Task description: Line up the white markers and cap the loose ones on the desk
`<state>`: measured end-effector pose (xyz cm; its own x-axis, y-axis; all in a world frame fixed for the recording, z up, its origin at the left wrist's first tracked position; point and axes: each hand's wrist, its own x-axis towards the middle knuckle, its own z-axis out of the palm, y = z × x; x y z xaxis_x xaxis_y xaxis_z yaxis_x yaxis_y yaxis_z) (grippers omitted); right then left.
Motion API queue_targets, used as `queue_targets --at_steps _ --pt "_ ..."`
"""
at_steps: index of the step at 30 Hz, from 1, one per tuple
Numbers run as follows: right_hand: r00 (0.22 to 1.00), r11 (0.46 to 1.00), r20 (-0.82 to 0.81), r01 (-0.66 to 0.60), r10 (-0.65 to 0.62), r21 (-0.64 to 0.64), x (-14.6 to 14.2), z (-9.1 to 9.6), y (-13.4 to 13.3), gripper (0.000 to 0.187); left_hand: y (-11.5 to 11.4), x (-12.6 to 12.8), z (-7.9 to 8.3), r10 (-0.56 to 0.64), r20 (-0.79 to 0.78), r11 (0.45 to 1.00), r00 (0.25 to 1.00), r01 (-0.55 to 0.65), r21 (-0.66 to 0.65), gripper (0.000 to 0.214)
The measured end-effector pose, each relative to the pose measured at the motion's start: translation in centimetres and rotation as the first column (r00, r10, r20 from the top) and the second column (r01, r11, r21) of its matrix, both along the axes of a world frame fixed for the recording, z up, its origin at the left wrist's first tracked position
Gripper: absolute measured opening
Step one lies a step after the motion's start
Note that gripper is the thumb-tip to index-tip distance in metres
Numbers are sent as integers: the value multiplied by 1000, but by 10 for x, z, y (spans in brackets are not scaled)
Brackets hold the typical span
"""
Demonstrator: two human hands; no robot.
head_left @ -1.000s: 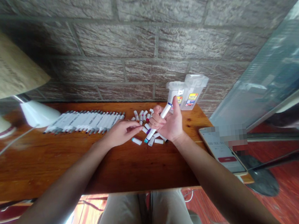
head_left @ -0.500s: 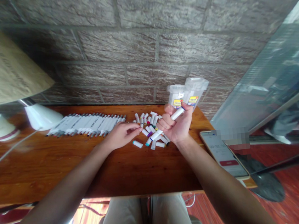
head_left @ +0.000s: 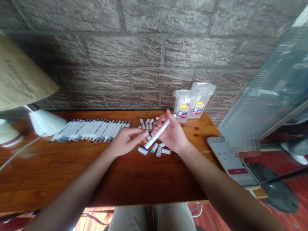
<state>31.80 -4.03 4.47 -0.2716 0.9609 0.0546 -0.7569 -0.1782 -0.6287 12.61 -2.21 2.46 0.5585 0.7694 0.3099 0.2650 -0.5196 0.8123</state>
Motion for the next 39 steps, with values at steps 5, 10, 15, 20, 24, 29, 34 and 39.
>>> queue_targets --at_steps 5,10,15,20,24,29,34,39 --pt "950 983 259 153 -175 101 -7 -11 3 54 -2 -1 0 -81 45 994 996 84 -74 34" --pt "871 965 425 182 -247 187 -9 -25 3 51 -4 -1 4 -150 72 975 986 160 -151 30" --pt "855 952 430 209 -289 225 -8 -26 2 41 -4 -3 6 -129 44 985 991 133 -112 28" --pt "851 952 455 153 -263 265 -7 -20 -2 29 0 -4 5 -2 73 1000 997 2 -6 29" --pt "803 947 527 133 -276 293 -7 -21 -3 31 3 -2 4 92 93 990 991 -101 95 29" --pt "811 942 503 164 -297 292 -7 -23 -1 32 3 -2 3 91 44 989 995 -96 114 29" --pt "821 926 430 314 -375 208 -5 -17 2 34 2 -2 5 95 -14 988 995 -92 126 33" --pt "805 916 437 364 -401 170 -2 -13 3 32 1 -1 5 71 -39 992 997 -67 104 35"
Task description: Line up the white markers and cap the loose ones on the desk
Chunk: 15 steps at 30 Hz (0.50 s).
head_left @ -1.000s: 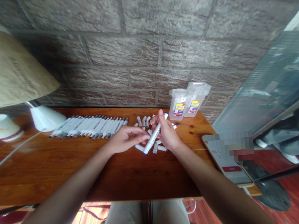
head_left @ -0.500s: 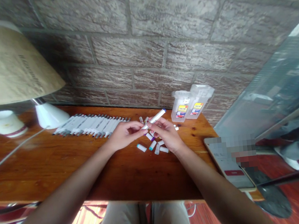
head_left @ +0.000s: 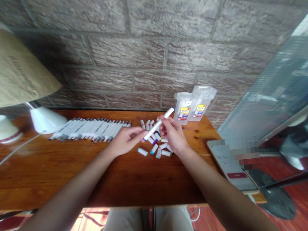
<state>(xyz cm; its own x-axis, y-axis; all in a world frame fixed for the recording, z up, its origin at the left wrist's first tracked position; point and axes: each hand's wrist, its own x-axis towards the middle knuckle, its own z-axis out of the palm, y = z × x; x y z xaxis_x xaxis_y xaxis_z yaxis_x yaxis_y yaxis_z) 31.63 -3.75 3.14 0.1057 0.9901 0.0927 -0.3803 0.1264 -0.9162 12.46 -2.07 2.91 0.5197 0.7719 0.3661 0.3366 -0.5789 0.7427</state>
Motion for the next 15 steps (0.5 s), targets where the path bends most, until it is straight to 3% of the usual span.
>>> queue_targets --at_steps 15 --pt "989 996 138 34 -45 78 -2 -8 1 27 1 -1 -3 -7 -29 1000 1000 7 16 33"
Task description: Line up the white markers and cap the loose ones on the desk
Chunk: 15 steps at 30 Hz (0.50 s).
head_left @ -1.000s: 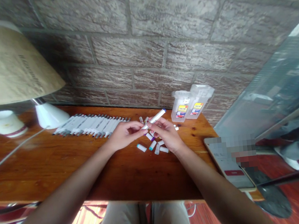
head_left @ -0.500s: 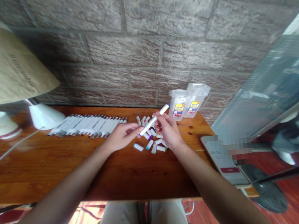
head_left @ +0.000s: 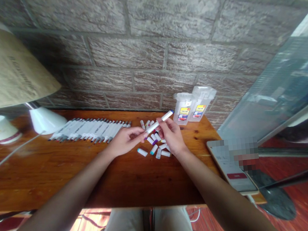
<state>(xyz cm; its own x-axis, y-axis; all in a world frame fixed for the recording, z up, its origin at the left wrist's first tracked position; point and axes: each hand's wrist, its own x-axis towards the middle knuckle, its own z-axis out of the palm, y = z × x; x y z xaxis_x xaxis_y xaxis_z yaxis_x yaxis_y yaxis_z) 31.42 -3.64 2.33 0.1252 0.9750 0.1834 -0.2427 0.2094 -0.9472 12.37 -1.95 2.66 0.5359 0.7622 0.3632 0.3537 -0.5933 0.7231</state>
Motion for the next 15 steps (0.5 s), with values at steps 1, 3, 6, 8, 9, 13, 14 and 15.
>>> queue_targets --at_steps 1,3,6,8,9,13,14,15 --pt "1000 1000 11 0 0 3 0 0 0 28 0 0 0 0 1 1000 1000 0 3 33" --pt "1000 1000 30 6 -6 6 1 -1 0 29 0 0 0 3 3 1000 1000 -3 12 33" --pt "999 1000 34 14 -14 -6 1 -2 0 31 1 0 -1 12 24 1000 1000 -13 22 31" --pt "999 1000 34 14 -14 -6 0 -3 1 32 2 0 -2 25 38 999 999 -26 33 31" --pt "999 1000 34 17 -17 0 0 -3 1 32 2 -1 -2 33 43 999 999 -35 41 31" --pt "999 999 18 45 -45 6 0 -4 2 36 3 -1 -4 78 58 994 995 -81 67 31" --pt "999 999 12 50 -50 -3 0 -4 2 36 3 -1 -4 90 64 993 994 -94 68 31" --pt "999 999 10 53 -52 -13 1 -4 3 37 4 -1 -4 99 69 992 993 -104 67 31"
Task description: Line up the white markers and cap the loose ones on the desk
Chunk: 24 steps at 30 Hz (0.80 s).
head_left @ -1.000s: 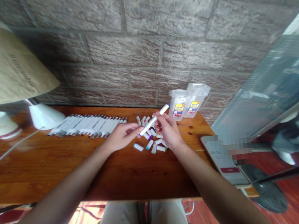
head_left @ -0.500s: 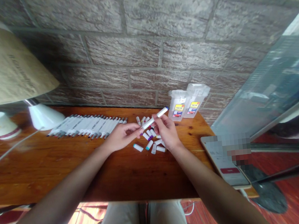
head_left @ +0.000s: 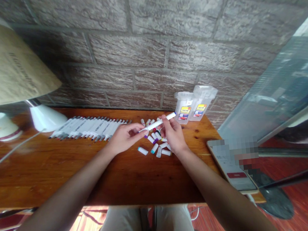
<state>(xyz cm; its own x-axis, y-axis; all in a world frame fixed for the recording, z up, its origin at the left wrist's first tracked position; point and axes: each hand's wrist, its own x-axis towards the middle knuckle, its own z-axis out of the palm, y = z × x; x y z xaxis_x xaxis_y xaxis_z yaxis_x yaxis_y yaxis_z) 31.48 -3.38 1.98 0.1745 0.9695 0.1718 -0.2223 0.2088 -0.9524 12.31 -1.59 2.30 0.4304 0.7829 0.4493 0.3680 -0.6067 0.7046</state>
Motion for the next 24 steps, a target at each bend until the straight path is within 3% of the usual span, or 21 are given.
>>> queue_targets --at_steps 24 --pt "989 999 144 7 -11 32 2 3 -4 39 2 -1 -2 6 -25 1000 1000 -5 9 31"
